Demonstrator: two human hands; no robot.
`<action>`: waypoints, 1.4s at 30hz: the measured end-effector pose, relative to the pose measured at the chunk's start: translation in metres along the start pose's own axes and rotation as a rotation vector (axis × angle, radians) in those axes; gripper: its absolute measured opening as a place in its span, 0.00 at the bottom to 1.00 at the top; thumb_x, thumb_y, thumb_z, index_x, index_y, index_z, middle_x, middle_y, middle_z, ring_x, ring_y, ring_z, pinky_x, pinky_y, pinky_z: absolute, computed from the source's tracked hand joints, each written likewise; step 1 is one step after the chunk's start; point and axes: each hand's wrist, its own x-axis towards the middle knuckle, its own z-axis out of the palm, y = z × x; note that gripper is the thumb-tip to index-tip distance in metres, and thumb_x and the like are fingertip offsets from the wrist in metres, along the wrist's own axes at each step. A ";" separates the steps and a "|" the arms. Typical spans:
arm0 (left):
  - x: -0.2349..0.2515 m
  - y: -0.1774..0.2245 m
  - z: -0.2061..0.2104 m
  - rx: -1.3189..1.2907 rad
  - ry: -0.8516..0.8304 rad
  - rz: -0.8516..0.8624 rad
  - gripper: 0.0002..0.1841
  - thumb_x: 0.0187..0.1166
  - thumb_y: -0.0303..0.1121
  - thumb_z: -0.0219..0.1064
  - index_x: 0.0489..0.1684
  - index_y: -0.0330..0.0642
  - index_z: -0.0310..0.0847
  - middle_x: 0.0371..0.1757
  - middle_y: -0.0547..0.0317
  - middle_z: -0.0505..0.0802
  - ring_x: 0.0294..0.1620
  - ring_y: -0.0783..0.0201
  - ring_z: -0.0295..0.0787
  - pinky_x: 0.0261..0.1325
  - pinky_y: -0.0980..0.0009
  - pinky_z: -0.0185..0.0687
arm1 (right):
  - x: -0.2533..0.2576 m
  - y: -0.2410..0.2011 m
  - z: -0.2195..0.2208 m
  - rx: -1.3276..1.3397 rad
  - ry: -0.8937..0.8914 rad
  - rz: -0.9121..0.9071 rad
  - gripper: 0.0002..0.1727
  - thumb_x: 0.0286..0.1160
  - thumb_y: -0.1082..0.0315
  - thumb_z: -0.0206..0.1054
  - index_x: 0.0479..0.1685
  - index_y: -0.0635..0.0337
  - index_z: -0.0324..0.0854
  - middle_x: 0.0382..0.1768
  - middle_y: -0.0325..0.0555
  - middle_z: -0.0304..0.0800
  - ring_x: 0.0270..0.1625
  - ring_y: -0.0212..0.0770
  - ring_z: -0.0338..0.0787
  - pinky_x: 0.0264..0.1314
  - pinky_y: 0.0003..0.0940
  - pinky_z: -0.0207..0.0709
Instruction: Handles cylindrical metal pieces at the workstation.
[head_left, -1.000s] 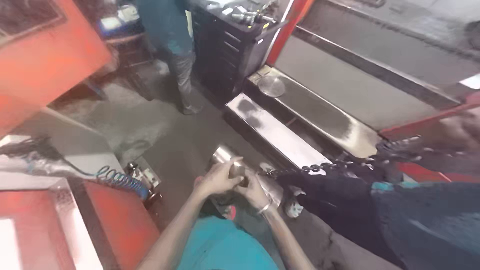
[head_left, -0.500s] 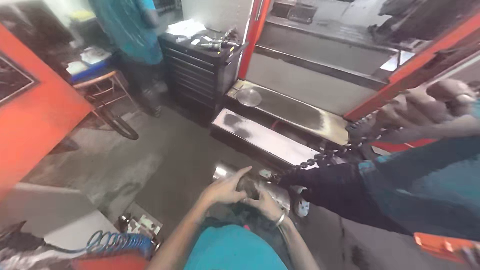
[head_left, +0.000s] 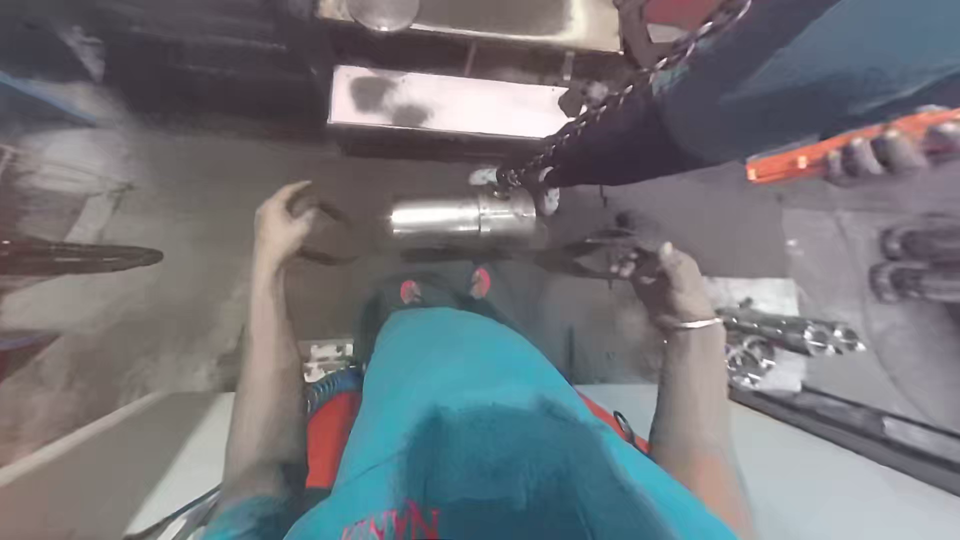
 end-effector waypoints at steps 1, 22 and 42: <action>0.004 -0.013 -0.004 0.009 0.015 -0.023 0.25 0.78 0.26 0.70 0.76 0.42 0.79 0.69 0.38 0.89 0.69 0.41 0.86 0.73 0.37 0.76 | -0.011 0.001 -0.010 0.004 0.029 0.018 0.26 0.70 0.33 0.70 0.41 0.47 0.87 0.30 0.33 0.94 0.31 0.33 0.93 0.41 0.33 0.90; 0.053 -0.033 0.050 -0.369 0.014 0.253 0.38 0.67 0.21 0.66 0.86 0.34 0.63 0.76 0.43 0.82 0.65 0.67 0.85 0.64 0.71 0.83 | -0.102 0.053 -0.061 0.443 1.275 -0.013 0.22 0.93 0.50 0.51 0.76 0.51 0.67 0.59 0.44 0.85 0.60 0.39 0.88 0.64 0.42 0.83; 0.058 -0.013 0.065 -0.331 -0.164 0.259 0.39 0.73 0.17 0.67 0.90 0.39 0.60 0.87 0.46 0.73 0.82 0.64 0.75 0.81 0.70 0.72 | -0.142 0.050 -0.123 0.503 1.009 -0.337 0.19 0.95 0.53 0.42 0.48 0.51 0.77 0.27 0.36 0.85 0.30 0.34 0.87 0.37 0.34 0.86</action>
